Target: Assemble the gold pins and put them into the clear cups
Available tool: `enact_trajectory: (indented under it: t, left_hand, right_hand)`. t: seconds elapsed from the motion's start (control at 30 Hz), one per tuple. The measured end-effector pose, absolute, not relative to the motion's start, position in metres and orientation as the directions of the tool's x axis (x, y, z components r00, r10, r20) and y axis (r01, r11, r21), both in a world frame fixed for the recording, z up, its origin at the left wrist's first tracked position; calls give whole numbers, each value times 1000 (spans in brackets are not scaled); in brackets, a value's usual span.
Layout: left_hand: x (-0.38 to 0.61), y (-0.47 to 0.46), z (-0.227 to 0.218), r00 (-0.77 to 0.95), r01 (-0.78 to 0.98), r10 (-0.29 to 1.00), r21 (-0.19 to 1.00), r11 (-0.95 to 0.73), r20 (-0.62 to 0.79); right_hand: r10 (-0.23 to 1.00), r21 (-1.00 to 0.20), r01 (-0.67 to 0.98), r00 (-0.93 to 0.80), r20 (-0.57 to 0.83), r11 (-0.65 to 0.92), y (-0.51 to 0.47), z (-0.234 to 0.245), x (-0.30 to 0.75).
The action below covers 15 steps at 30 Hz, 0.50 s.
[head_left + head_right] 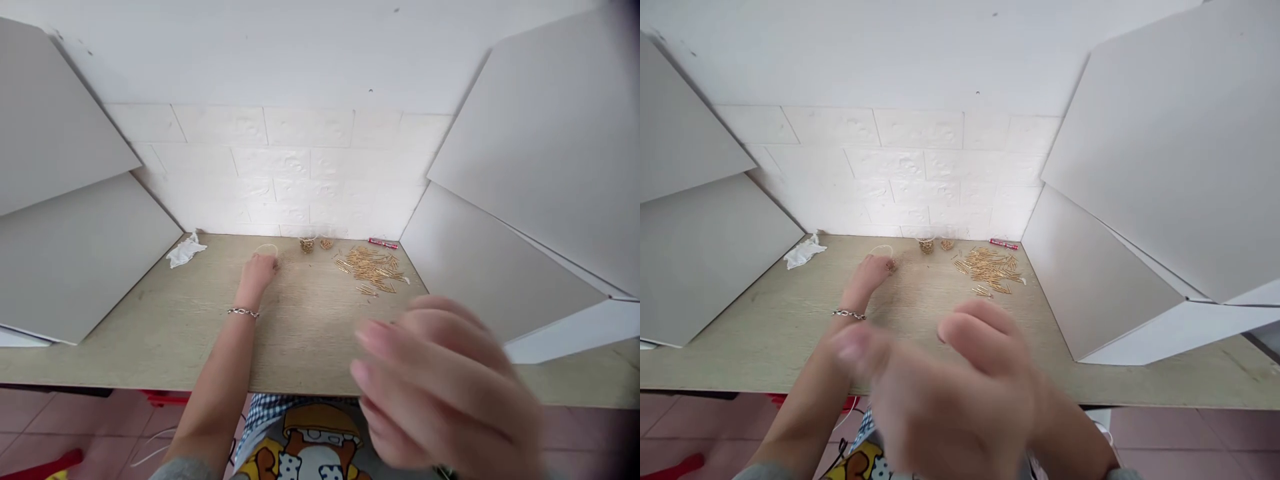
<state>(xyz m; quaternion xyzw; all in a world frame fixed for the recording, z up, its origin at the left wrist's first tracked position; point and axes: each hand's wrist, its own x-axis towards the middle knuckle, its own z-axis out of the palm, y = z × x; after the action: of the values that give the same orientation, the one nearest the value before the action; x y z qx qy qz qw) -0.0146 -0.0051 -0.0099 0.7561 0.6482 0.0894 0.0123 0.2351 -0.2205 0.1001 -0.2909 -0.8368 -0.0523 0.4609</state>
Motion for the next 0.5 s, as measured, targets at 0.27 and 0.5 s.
enact_trajectory:
  t: [0.27,0.5]
  left_hand:
    - [-17,-6,-9,175,980,977,75,-185,123]
    - [-24,3,-12,239,964,964,92,-249,113]
  right_hand:
    - [780,-293,741,-474,409,604,-75,66,214]
    - [905,-266,867,-419,73,422,38,45,188]
